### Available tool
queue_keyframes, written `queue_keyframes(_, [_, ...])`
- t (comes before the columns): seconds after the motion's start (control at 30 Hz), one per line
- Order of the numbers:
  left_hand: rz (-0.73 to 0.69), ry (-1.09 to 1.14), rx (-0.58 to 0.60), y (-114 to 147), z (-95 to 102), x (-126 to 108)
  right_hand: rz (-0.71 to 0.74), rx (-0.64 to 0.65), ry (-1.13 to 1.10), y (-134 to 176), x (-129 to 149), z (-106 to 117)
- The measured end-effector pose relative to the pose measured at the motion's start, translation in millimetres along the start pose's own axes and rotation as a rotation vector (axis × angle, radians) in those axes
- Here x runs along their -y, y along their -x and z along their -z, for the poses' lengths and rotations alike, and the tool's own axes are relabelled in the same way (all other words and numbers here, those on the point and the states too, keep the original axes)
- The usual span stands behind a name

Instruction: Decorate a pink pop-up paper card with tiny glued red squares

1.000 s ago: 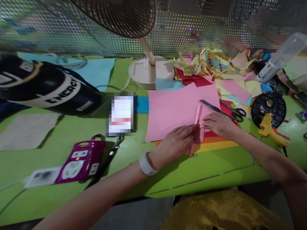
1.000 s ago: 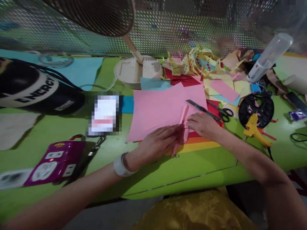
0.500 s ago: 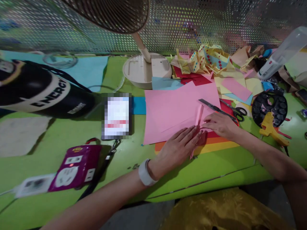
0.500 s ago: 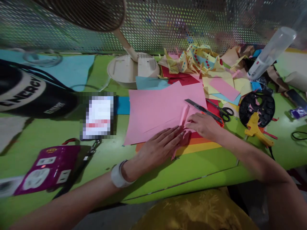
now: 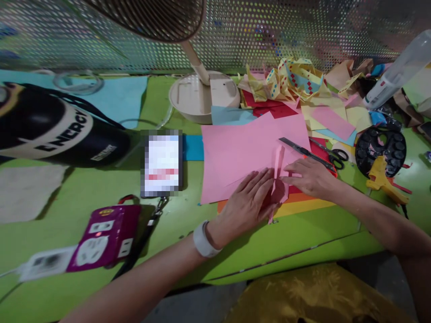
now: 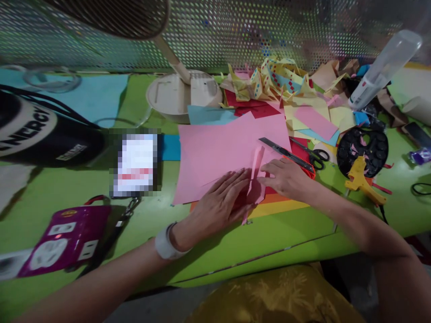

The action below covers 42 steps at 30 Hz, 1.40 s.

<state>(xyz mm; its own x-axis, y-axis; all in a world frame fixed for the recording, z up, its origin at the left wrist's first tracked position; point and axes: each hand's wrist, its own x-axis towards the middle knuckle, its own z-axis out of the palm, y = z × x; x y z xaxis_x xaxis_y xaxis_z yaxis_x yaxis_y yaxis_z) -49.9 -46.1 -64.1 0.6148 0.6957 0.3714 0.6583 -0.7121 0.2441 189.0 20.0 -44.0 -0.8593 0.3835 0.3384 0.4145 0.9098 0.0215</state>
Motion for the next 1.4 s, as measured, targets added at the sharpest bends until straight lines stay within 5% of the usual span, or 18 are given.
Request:
queue_keyframes(0.5, [0.011,-0.037,0.04,0.9,1.3,1.0,-0.006,0.192,-0.004,0.3,-1.2,-0.2])
queue_keyframes(1.03, [-0.045,-0.085,0.135,0.1,2.4,-1.5,0.011,-0.064,-0.058,2.1,-8.7,-9.1])
queue_keyframes(1.4, [-0.139,-0.05,0.12,2.1,5.3,3.3,-0.06,0.007,-0.191,0.9,-7.3,-8.2])
